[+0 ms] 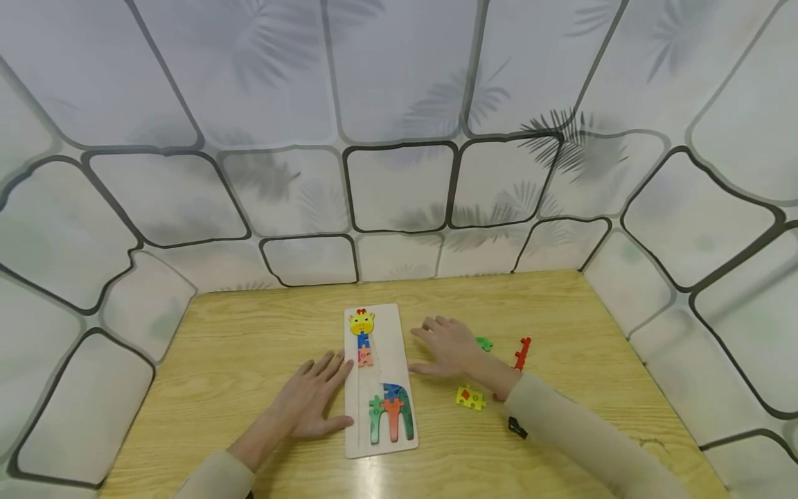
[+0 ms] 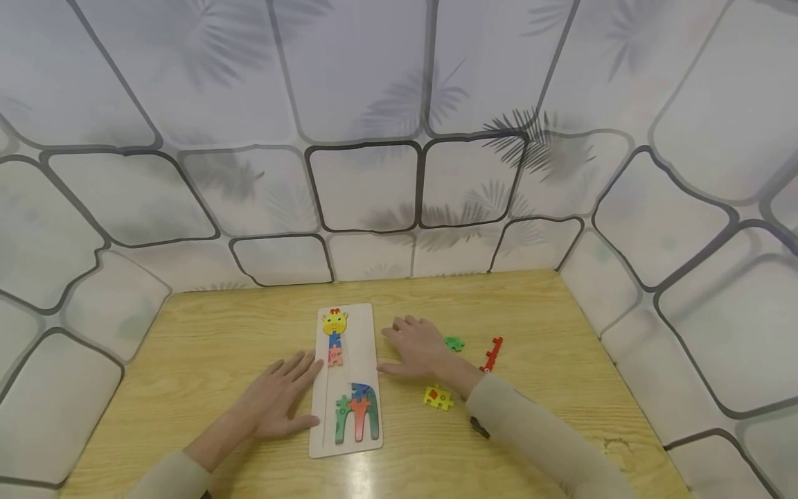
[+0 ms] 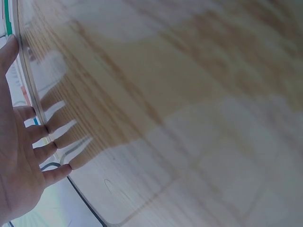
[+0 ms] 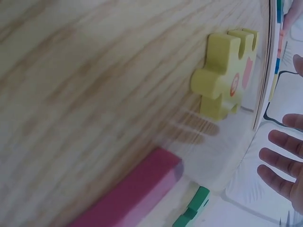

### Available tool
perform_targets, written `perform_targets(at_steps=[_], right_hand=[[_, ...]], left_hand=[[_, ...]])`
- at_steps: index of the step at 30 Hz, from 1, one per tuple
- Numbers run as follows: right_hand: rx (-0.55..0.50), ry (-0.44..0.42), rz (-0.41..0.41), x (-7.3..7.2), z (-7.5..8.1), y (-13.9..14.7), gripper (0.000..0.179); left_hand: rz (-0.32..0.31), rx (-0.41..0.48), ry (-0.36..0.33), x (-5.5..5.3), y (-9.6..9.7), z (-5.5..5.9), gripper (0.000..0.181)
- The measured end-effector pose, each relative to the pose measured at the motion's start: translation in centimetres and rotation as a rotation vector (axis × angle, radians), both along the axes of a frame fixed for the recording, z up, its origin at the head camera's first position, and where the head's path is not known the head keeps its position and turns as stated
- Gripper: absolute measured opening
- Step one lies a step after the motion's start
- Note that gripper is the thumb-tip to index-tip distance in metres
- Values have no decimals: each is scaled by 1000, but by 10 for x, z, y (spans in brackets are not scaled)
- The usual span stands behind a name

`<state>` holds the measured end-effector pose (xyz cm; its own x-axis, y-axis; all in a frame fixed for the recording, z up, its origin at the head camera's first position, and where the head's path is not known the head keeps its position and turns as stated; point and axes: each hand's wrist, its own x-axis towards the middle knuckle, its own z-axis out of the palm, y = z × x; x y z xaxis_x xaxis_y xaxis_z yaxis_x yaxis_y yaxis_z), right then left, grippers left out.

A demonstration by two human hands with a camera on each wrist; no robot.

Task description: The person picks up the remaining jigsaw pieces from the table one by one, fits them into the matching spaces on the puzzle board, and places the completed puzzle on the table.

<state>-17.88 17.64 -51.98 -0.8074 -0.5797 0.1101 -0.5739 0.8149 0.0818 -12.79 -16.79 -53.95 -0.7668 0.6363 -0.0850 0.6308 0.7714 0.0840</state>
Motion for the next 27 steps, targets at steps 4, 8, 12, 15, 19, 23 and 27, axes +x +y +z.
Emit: perform_targets(at_steps=[4, 8, 12, 15, 19, 23, 27], right_hand=[[-12, 9, -17, 2, -2, 7, 76], [-36, 50, -23, 4, -4, 15, 74], [-44, 72, -37, 6, -5, 23, 74], [-52, 71, -49, 8, -4, 28, 74], [-50, 79, -67, 10, -2, 35, 74], [-46, 105, -73, 10, -3, 42, 73], [-54, 119, -79, 11, -5, 48, 73]], left_hand=[[-2, 1, -9, -1, 1, 1, 105], [-4, 4, -13, 0, 2, 2, 105], [-1, 1, -11, 1, 2, 2, 105], [2, 0, -13, 1, 2, 2, 105], [2, -1, -16, 0, 1, 1, 105], [3, -1, -19, 0, 1, 2, 105], [2, 3, -21, 1, 1, 2, 105]])
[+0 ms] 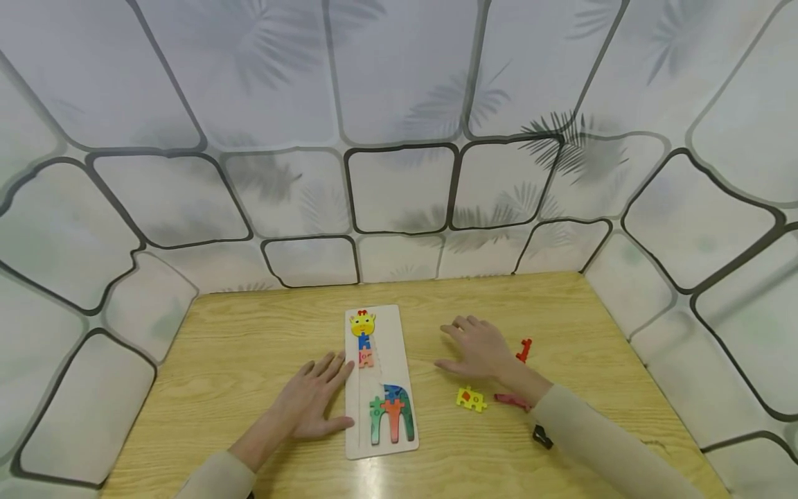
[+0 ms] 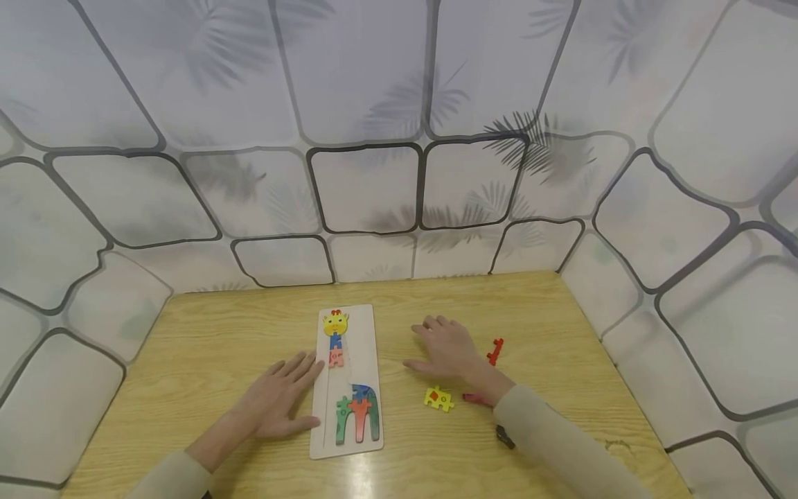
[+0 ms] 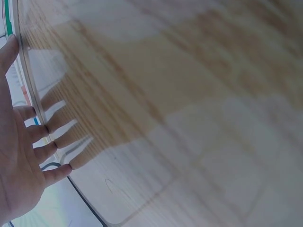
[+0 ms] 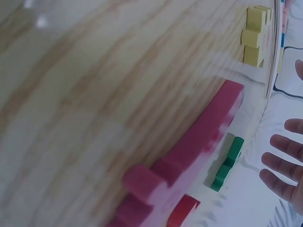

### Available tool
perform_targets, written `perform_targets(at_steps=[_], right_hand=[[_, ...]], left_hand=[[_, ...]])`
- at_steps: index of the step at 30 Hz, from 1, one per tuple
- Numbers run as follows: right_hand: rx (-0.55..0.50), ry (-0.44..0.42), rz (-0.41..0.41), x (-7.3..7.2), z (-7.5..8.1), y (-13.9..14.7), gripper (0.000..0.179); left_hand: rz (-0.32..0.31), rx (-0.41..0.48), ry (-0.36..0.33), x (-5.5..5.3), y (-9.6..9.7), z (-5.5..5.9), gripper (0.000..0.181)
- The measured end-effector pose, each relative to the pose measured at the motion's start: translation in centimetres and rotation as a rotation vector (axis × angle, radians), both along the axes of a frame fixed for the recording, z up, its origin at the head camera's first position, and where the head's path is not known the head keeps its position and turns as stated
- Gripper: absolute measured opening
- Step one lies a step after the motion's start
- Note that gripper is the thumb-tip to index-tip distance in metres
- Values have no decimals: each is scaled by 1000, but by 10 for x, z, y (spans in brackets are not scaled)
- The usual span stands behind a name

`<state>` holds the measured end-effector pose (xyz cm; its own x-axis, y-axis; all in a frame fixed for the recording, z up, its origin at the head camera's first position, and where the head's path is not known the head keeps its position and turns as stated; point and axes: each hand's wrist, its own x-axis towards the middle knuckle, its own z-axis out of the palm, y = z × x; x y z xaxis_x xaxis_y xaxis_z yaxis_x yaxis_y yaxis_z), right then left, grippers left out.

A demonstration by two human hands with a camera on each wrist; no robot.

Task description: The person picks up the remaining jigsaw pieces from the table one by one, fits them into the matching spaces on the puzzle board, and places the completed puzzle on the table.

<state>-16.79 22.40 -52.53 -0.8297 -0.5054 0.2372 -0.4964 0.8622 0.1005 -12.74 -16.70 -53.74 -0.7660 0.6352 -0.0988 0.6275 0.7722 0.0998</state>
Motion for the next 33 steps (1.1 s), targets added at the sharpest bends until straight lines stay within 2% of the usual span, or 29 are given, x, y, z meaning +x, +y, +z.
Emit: perform_targets(at_steps=[15, 25, 33], right_hand=[[-25, -2, -36, 6, 3, 19, 73], [-28, -15, -70, 3, -5, 34, 74], [-16, -11, -70, 4, -2, 40, 73]], left_hand=[[-7, -1, 32, 1, -1, -1, 105], [-7, 6, 26, 1, -1, -1, 104], [-2, 7, 14, 0, -1, -1, 104]])
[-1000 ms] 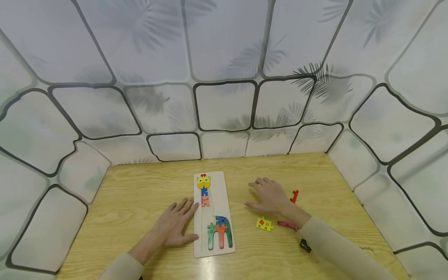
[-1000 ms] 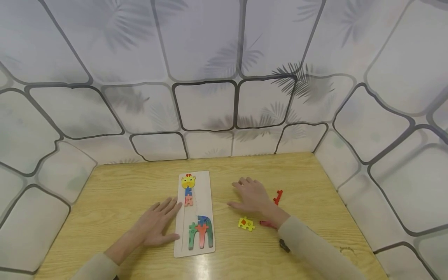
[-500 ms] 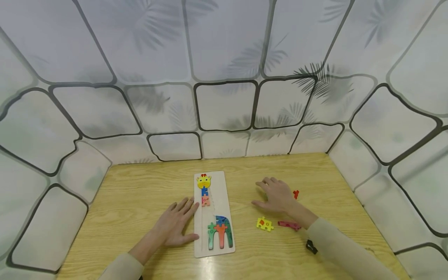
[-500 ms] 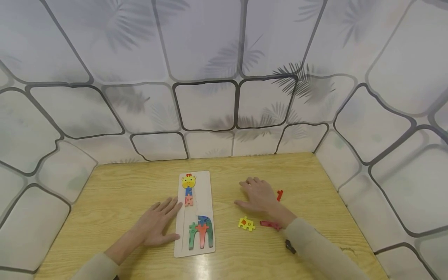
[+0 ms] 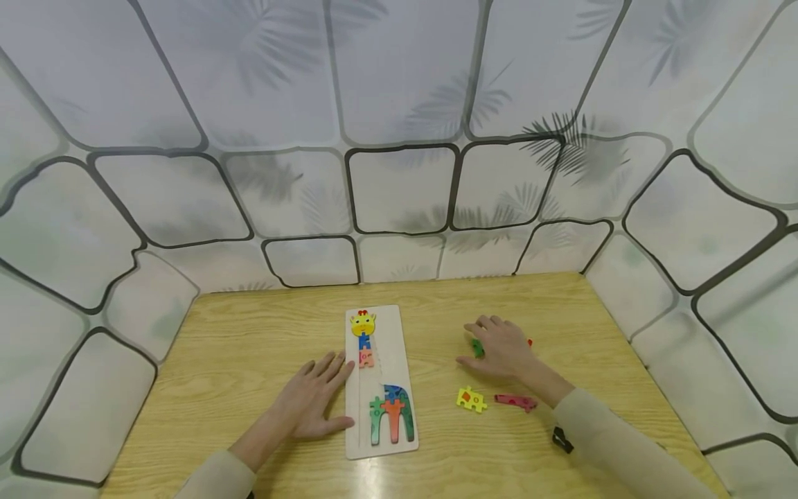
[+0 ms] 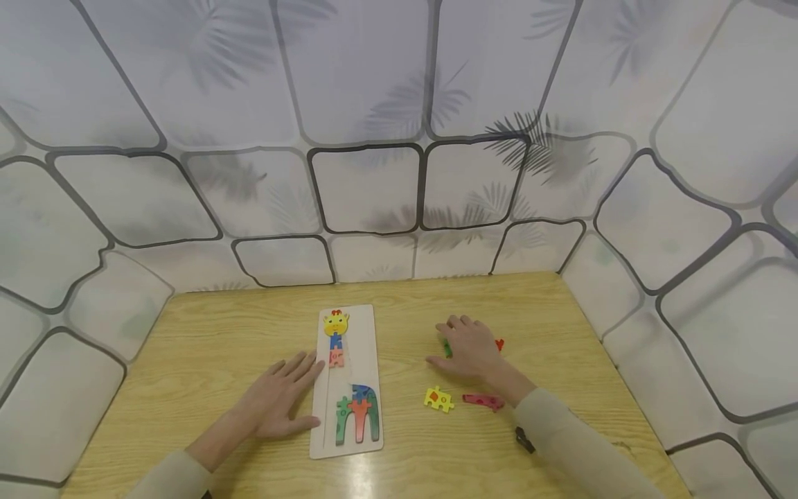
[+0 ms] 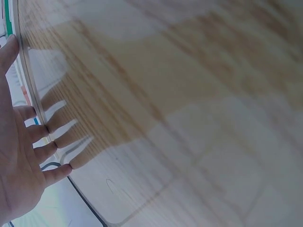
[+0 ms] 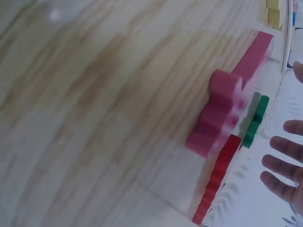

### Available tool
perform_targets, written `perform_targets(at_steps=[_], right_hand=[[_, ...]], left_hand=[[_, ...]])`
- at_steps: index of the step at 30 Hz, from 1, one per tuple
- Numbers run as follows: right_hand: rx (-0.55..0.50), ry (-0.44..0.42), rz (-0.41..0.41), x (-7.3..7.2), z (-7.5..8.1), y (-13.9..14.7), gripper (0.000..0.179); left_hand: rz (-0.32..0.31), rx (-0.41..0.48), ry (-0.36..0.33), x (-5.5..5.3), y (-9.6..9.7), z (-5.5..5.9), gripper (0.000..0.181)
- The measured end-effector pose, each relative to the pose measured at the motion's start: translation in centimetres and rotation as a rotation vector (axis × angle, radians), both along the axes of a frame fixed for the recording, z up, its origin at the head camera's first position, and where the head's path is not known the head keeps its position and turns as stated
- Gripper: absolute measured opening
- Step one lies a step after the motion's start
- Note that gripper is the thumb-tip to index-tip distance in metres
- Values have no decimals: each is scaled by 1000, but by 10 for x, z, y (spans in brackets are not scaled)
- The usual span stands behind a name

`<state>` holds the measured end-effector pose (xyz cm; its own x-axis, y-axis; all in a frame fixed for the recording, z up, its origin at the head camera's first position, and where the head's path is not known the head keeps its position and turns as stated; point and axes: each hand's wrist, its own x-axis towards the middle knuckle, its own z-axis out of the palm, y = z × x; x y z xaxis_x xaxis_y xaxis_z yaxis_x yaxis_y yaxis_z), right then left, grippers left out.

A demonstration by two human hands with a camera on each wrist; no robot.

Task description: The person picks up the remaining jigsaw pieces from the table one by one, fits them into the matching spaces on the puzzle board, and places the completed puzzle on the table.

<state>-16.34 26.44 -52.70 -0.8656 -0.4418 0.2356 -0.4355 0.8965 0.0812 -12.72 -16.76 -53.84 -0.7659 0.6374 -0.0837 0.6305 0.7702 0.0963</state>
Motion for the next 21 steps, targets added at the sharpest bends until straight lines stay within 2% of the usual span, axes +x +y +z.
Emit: perform_targets(at_steps=[12, 21], right_hand=[[3, -39, -31, 2, -3, 11, 70], [-17, -49, -91, 7, -3, 17, 67]], left_hand=[[2, 5, -18, 1, 0, 1, 103], [-8, 8, 6, 0, 0, 1, 103]])
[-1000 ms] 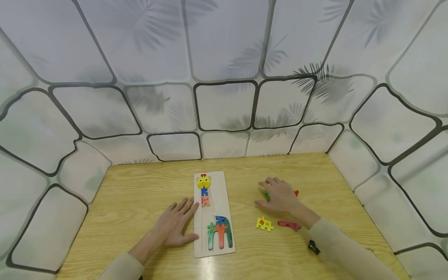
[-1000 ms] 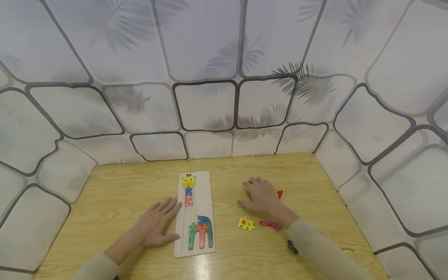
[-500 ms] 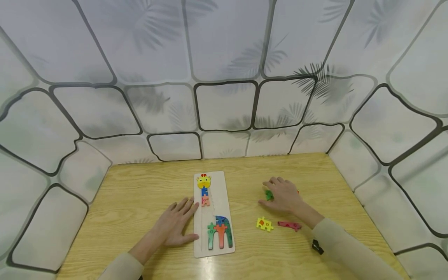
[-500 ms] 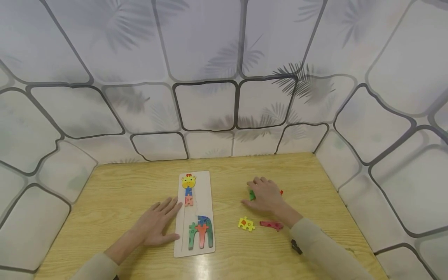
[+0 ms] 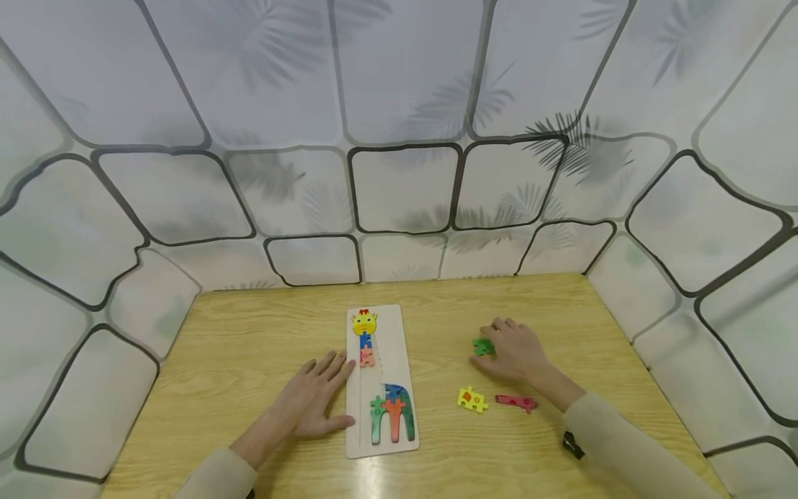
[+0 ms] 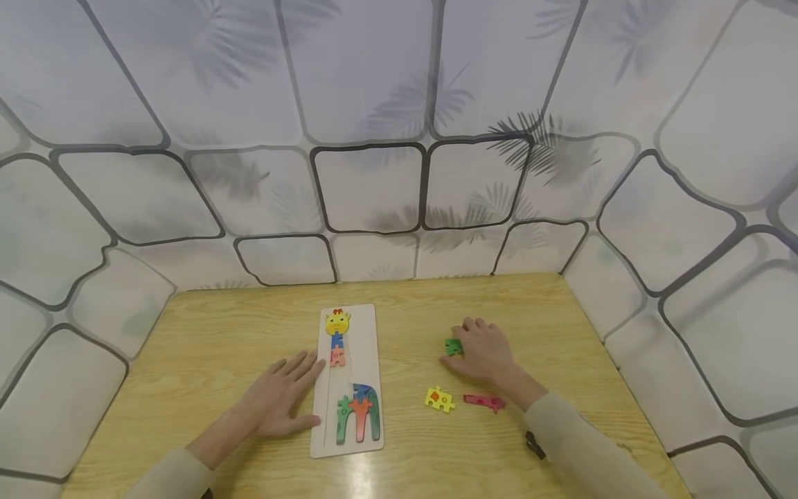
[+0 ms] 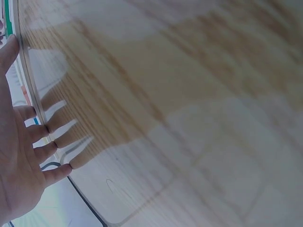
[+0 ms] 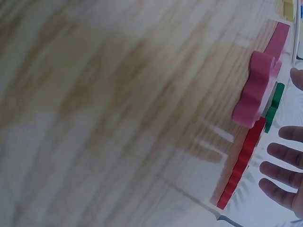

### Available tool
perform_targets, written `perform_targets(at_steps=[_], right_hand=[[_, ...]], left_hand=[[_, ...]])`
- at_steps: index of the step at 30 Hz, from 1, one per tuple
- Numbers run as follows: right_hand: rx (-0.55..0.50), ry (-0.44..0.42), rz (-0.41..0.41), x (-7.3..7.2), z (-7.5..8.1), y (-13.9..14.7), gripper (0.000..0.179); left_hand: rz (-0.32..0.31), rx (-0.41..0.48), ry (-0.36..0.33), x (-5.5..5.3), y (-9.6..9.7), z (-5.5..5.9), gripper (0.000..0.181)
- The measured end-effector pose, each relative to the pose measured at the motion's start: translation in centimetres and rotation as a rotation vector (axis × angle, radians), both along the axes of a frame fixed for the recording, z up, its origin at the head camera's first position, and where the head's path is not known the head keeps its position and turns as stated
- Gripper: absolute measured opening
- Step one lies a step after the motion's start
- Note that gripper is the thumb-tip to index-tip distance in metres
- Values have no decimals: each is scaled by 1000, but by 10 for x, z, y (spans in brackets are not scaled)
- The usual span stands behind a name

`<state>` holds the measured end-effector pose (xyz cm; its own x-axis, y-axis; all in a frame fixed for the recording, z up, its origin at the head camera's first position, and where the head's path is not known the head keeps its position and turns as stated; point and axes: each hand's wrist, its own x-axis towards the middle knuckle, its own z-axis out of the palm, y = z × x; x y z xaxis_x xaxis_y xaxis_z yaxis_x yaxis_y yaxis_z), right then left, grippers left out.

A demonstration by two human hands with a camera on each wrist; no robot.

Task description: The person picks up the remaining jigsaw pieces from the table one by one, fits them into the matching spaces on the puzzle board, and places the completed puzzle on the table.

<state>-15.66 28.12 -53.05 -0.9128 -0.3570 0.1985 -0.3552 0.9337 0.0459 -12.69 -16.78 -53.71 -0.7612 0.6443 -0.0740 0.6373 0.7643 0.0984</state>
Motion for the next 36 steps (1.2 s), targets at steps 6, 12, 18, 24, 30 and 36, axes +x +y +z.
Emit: perform_targets(at_steps=[6, 12, 18, 24, 30, 36], right_hand=[[11, 10, -20, 0, -1, 4, 66], [13, 28, -32, 1, -3, 7, 65], [1, 40, -37, 1, -6, 9, 62], [-12, 24, -43, 3, -10, 10, 60], [-26, 17, -57, 4, -11, 11, 61], [-43, -10, -80, 6, -11, 10, 57]], left_hand=[[3, 8, -9, 0, 0, 0, 103], [6, 4, -9, 0, 0, 0, 103], [6, 8, 0, -1, -1, -1, 103], [-2, 18, -1, -1, -1, -1, 103], [0, 12, 2, -1, -1, -2, 103], [0, 14, 3, 0, -1, -1, 102]])
